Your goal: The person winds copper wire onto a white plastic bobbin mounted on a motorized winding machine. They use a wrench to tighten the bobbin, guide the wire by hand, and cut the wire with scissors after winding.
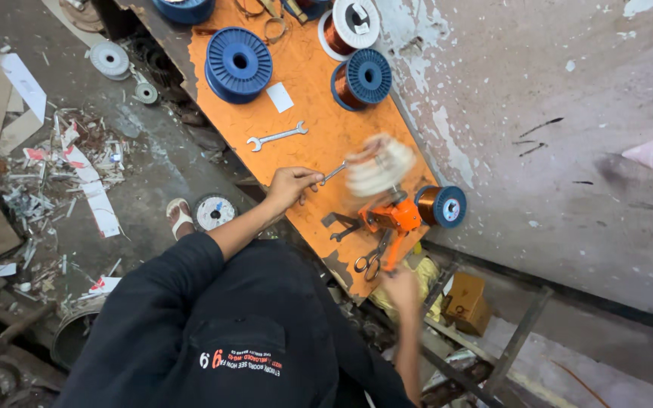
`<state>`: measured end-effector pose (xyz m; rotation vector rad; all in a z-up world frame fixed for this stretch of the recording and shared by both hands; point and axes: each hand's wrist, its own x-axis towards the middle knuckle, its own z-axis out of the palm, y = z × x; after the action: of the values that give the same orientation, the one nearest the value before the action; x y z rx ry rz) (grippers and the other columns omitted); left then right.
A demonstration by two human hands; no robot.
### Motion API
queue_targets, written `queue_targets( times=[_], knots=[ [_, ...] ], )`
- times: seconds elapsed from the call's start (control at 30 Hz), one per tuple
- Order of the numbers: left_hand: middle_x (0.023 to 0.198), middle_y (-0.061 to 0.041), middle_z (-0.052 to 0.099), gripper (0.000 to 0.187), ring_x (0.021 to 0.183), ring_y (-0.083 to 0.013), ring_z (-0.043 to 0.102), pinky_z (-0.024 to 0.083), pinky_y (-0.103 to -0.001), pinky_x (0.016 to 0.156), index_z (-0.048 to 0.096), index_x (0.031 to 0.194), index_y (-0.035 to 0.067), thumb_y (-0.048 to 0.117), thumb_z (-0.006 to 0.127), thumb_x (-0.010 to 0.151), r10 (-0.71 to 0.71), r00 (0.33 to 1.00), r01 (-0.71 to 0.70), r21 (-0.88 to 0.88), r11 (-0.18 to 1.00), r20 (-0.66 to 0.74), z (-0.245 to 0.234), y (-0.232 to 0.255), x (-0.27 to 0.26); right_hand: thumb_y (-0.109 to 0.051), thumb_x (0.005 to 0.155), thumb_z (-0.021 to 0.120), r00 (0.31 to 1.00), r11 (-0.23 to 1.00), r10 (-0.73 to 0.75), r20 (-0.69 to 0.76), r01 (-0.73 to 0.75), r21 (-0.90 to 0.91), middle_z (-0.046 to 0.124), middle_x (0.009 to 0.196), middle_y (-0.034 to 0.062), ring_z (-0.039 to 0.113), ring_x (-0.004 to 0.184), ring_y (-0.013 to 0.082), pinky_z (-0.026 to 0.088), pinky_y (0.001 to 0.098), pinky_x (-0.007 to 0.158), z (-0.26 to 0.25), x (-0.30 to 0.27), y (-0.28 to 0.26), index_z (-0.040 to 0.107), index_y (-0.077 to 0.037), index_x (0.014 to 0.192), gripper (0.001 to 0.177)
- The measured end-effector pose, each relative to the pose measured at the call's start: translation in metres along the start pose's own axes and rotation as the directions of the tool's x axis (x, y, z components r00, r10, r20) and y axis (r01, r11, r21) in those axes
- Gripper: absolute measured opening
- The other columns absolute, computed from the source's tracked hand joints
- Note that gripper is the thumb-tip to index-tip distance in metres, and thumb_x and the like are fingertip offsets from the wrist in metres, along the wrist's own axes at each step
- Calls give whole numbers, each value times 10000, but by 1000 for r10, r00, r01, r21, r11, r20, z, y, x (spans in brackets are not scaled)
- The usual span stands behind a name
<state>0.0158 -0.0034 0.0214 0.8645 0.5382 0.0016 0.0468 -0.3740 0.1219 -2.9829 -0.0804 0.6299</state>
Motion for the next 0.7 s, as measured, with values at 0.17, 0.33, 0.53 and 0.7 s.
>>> queue_targets(
  times=[0.17, 0.33, 0.53, 0.7],
  knots=[
    [762, -32, 720, 215, 424, -65, 491, 397, -226, 393, 799, 969, 24, 231, 778, 911, 32, 999, -32, -8, 999, 6, 5, 12, 6, -255, 837, 751, 850, 971, -217, -480, 136, -197, 713, 878, 241, 688, 844, 450, 527, 518, 701, -90, 76, 23, 766, -111, 975, 200],
    [786, -25, 737, 221, 510, -45, 572, 435, -225, 411, 791, 978, 12, 225, 761, 927, 78, 996, -77, -21, 997, 35, 9, 12, -2, -299, 788, 741, 797, 881, -354, -490, 460, 111, 715, 996, 241, 680, 927, 460, 522, 525, 718, -26, 147, -12, 709, -32, 1033, 364],
    [738, -28, 705, 215, 481, -58, 552, 433, -224, 408, 793, 987, 20, 222, 764, 921, 64, 998, -63, -49, 997, 16, 14, 18, -1, -426, 834, 690, 988, 971, -155, 5, 153, -183, 740, 1020, 198, 703, 973, 407, 552, 497, 821, 44, 29, -27, 762, -117, 1020, 368],
    [724, -30, 697, 221, 456, -63, 524, 420, -224, 401, 792, 984, 12, 222, 765, 921, 82, 996, -80, -40, 996, 46, 19, 22, 2, -312, 783, 763, 910, 996, -36, -412, 1, -86, 735, 865, 224, 715, 826, 428, 544, 521, 724, -51, 12, 8, 788, -133, 924, 229]
  ],
)
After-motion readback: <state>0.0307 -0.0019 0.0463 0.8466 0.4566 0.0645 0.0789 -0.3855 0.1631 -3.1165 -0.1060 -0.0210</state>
